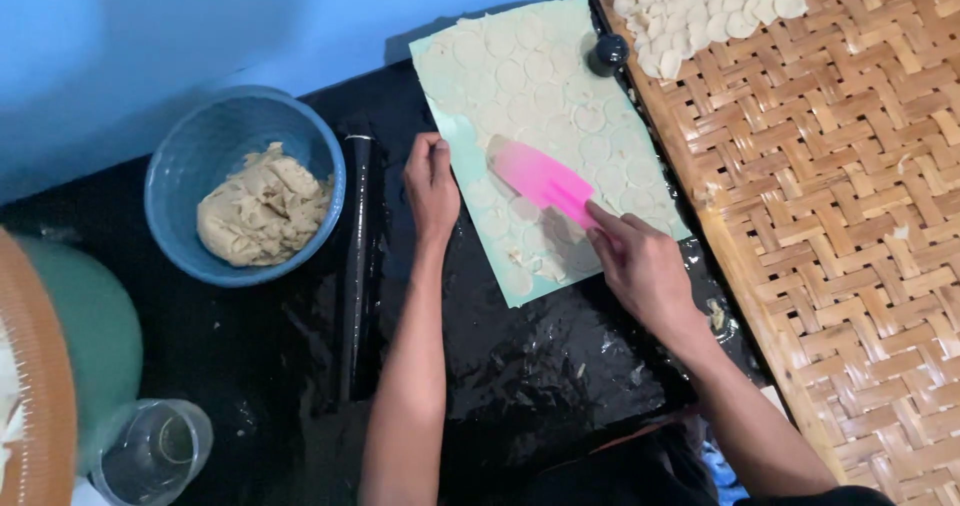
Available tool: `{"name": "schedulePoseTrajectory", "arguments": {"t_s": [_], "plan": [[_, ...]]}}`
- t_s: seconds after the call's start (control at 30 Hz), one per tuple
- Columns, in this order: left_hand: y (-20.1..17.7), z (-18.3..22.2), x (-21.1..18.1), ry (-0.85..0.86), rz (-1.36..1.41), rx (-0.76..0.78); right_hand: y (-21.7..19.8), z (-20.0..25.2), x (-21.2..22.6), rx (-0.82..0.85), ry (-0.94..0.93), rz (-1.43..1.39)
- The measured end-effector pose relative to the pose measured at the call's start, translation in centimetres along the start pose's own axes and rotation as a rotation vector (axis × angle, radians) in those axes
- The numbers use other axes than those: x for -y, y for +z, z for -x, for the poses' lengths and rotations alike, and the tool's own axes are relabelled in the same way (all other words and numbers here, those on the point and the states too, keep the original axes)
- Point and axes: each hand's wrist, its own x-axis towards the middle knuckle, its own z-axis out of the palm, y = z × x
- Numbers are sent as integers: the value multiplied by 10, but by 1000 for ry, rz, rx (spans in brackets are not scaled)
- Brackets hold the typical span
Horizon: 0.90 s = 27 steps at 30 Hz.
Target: Preparing thin dough discs on a woven tray for drying or frying.
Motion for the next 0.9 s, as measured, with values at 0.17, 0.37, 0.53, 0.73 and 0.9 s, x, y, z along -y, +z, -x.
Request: {"name": "schedulePoseTrajectory", "arguments": {"t_s": [0.17, 0.37, 0.53, 0.73, 0.9], "plan": [[-3, 1, 1, -19, -90, 2, 0, 0, 9, 58, 60, 21], [-1, 0, 8, -11, -76, 1, 2, 2, -3, 77, 20, 36], [-1, 0, 8, 21, -85, 1, 2, -2, -10, 119, -43, 32], [-2, -1, 7, 30, -114, -2, 8, -6, -14, 126, -36, -4], [-2, 0, 5, -26, -71, 12, 12, -6, -24, 189, 44, -126]]}}
